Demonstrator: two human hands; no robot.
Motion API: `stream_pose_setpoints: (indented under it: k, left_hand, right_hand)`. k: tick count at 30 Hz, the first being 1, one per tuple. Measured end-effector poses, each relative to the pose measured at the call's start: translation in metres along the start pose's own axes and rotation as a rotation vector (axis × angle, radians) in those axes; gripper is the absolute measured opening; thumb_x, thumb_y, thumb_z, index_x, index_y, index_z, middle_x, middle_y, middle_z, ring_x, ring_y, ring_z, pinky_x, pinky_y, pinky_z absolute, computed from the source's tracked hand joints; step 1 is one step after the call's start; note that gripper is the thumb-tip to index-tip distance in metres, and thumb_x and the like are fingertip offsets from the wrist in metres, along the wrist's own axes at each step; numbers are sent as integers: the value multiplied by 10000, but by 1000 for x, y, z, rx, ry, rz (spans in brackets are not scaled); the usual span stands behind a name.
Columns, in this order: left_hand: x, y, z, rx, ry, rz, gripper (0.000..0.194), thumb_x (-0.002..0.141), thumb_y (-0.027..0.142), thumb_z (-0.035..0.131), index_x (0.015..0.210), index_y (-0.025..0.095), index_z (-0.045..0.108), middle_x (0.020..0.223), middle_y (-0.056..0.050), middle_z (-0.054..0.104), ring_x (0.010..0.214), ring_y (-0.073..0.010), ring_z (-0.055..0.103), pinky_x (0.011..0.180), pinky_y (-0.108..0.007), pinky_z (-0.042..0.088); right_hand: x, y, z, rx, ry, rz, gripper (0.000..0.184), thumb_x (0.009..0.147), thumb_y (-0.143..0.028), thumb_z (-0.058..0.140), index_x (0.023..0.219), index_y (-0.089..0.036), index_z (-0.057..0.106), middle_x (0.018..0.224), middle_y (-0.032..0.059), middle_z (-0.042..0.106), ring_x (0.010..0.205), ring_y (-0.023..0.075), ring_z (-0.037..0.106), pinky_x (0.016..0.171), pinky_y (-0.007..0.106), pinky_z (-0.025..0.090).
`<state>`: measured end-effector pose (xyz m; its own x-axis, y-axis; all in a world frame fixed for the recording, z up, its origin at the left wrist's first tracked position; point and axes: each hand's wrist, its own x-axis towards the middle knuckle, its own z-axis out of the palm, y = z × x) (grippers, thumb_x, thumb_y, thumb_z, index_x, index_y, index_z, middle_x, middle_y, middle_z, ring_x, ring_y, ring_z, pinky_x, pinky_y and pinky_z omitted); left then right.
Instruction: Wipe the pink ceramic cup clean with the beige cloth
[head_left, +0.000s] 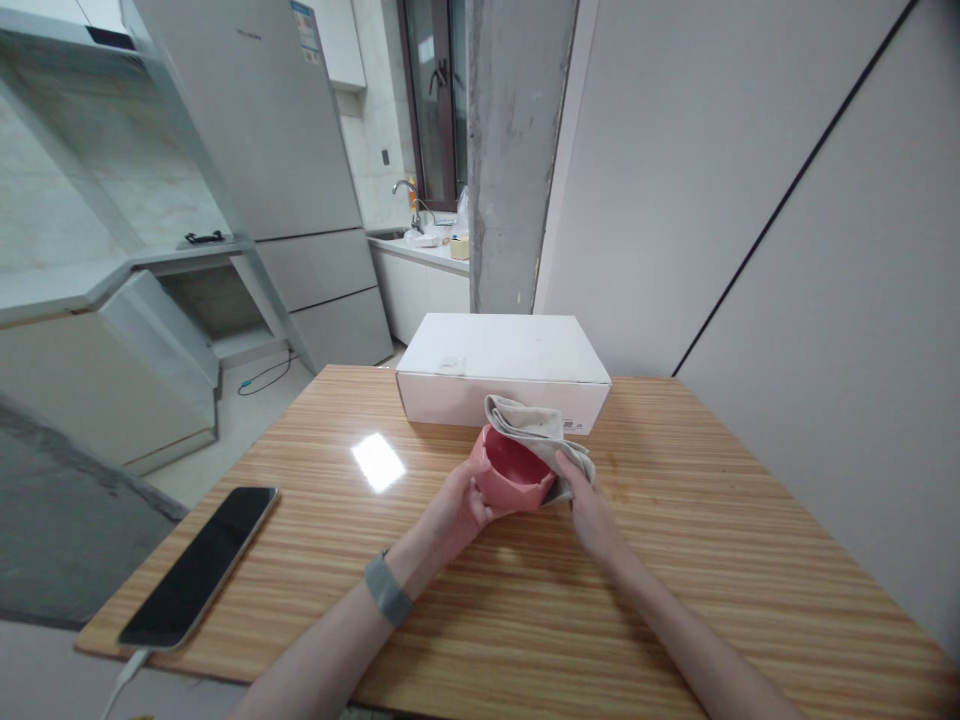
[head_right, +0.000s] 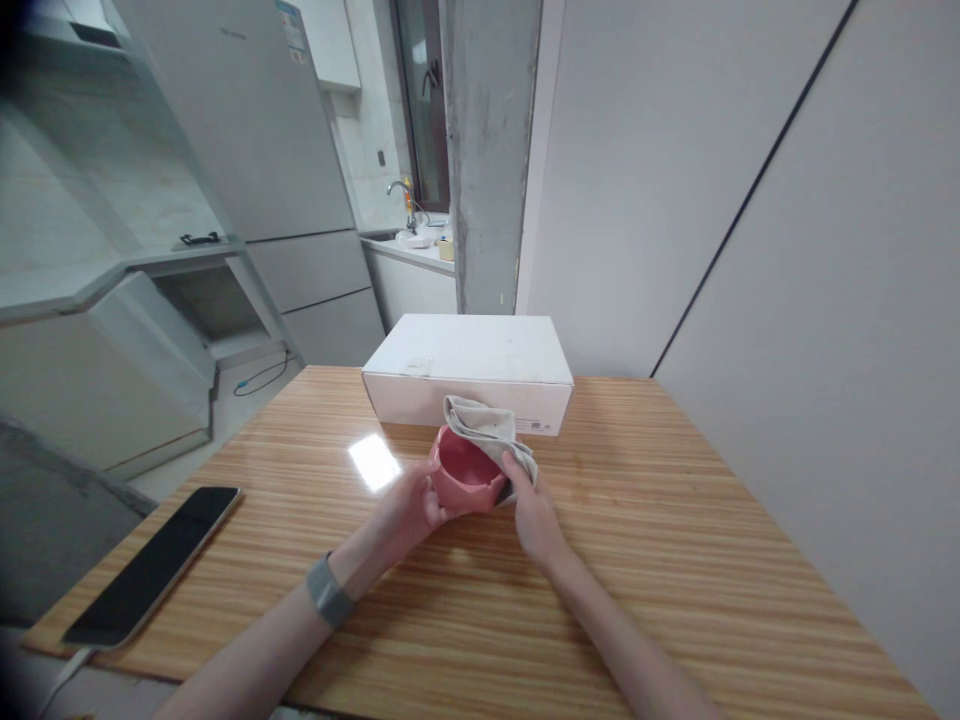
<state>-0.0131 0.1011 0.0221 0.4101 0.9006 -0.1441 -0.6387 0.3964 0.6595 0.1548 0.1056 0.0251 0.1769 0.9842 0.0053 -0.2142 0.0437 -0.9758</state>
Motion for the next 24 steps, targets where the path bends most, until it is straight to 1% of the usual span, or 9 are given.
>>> stream_pose_setpoints:
  k: [1, 3, 7, 9, 12, 15, 19, 22, 24]
  left_hand:
    - [-1, 1, 1, -7, -14, -6, 416, 866, 288, 548, 1252, 137, 576, 1270, -139, 631, 1127, -256, 617, 897, -369, 536]
    - [-2, 4, 1, 3, -8, -64, 411, 879, 354, 533, 1229, 149, 589, 1228, -133, 655, 1049, -253, 652, 848, -385, 556]
    - [-3, 7, -2, 82, -9, -222, 503, 881, 508, 485, 1175, 124, 623, 998, -130, 731, 746, -204, 700, 633, -311, 582]
    - [-2, 6, -4, 113, -51, -286, 531, 877, 522, 469, 1148, 96, 637, 924, -135, 738, 651, -186, 685, 561, -286, 575]
    - [0, 3, -9, 130, -101, -336, 507, 864, 480, 473, 1144, 90, 636, 943, -143, 736, 653, -207, 687, 514, -306, 576]
    - [1, -4, -13, 139, -67, -264, 471, 849, 445, 495, 1131, 95, 636, 932, -143, 736, 681, -231, 694, 539, -349, 586]
    - [1, -11, -11, 112, 13, -121, 395, 827, 381, 553, 1062, 80, 652, 885, -149, 736, 732, -246, 703, 651, -386, 590]
    - [-3, -10, -3, 60, 34, -22, 352, 808, 304, 610, 1091, 96, 644, 1019, -149, 723, 872, -252, 698, 765, -389, 575]
    - [-5, -6, 3, 29, 8, 10, 363, 812, 262, 613, 1142, 110, 631, 1129, -145, 695, 974, -250, 676, 830, -380, 556]
  right_hand:
    - [-1, -1, 1, -6, -2, -3, 397, 696, -571, 709, 917, -244, 753, 1017, 19, 765, 1097, 286, 624, 1065, 422, 387]
    - [-3, -4, 2, -1, -16, -16, 389, 704, -572, 695, 902, -242, 756, 1003, 23, 768, 1079, 287, 633, 1043, 411, 407]
    - [-1, -10, -2, 27, -21, -33, 309, 717, -542, 675, 786, -249, 740, 879, 18, 774, 954, 276, 676, 960, 385, 468]
    - [2, -10, -6, 27, 2, -21, 283, 700, -528, 678, 734, -251, 721, 794, 11, 764, 878, 272, 685, 916, 380, 489]
    - [6, -7, -11, -17, 33, -6, 262, 689, -510, 682, 696, -249, 704, 703, 6, 741, 814, 274, 679, 878, 382, 497]
    - [8, -4, -12, -36, 25, -16, 265, 707, -512, 675, 707, -249, 704, 720, 13, 744, 840, 280, 677, 885, 388, 492]
    - [5, -6, -8, -35, -34, -74, 321, 741, -541, 653, 820, -240, 733, 862, 35, 768, 963, 295, 664, 936, 405, 478]
    - [0, -7, -3, -76, -18, -109, 338, 745, -535, 659, 888, -241, 744, 975, 34, 763, 1044, 287, 642, 1006, 407, 437]
    - [-4, -8, 1, -74, -12, -125, 328, 743, -520, 670, 914, -251, 744, 1043, 28, 749, 1107, 276, 618, 1043, 394, 408]
